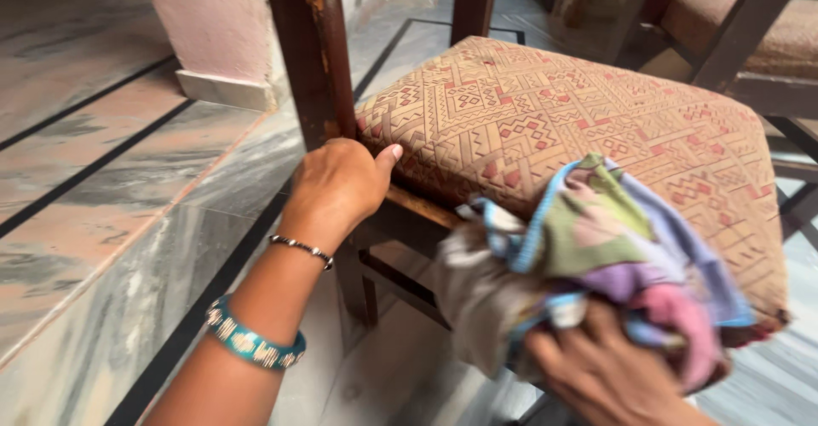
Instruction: The person wipes a wooden chair with a patterned cloth, focusing on the legs and frame. They then move the chair across the room and place it under a table. Finally, they wipe another chair with a different cloth.
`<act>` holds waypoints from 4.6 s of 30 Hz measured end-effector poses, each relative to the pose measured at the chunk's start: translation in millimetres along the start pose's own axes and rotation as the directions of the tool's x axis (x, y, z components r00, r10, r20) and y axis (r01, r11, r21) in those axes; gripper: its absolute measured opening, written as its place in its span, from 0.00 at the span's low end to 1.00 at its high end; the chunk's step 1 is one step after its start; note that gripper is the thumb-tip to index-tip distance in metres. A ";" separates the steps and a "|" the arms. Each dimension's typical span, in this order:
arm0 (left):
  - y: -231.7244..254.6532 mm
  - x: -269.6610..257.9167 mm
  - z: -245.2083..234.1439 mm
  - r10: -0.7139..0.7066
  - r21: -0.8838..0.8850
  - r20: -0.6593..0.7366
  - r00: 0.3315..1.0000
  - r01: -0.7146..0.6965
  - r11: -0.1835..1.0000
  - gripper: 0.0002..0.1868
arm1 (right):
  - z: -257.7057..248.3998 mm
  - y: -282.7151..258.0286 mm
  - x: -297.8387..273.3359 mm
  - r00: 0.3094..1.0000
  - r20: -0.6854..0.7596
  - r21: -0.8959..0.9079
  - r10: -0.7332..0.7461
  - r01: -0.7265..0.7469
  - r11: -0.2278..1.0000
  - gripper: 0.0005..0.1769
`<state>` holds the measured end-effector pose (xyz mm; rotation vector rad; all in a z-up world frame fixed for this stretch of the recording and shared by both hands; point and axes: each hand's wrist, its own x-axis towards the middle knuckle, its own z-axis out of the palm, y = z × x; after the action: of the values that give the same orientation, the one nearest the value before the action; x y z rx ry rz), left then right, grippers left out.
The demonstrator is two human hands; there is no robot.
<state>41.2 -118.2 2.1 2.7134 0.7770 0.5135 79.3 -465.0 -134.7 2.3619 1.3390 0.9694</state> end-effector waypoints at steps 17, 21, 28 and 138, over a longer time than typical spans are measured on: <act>-100.9 63.4 96.1 -0.215 -0.708 0.645 0.733 0.679 0.194 0.48 | 16.6 -138.8 271.0 0.873 -0.134 0.954 0.469 -0.014 0.298 0.14; -112.1 64.1 113.5 0.012 -0.662 0.731 0.682 0.714 -0.228 0.55 | 36.6 -159.7 305.8 0.856 -0.144 0.987 0.496 0.085 0.140 0.12; -154.3 74.0 197.5 -0.043 -0.702 0.653 0.756 0.584 -0.407 0.34 | 52.0 -181.3 302.8 0.889 -0.104 0.961 0.445 -0.025 0.275 0.12; -231.7 46.5 450.0 -0.274 -0.835 0.371 0.887 0.448 0.319 0.46 | 350.9 -271.2 234.2 0.779 0.626 0.777 0.033 -0.627 0.054 0.60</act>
<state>155.2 25.4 -472.0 1.4352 0.7184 0.4090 214.3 -88.2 -437.0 3.6215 1.3423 -0.9754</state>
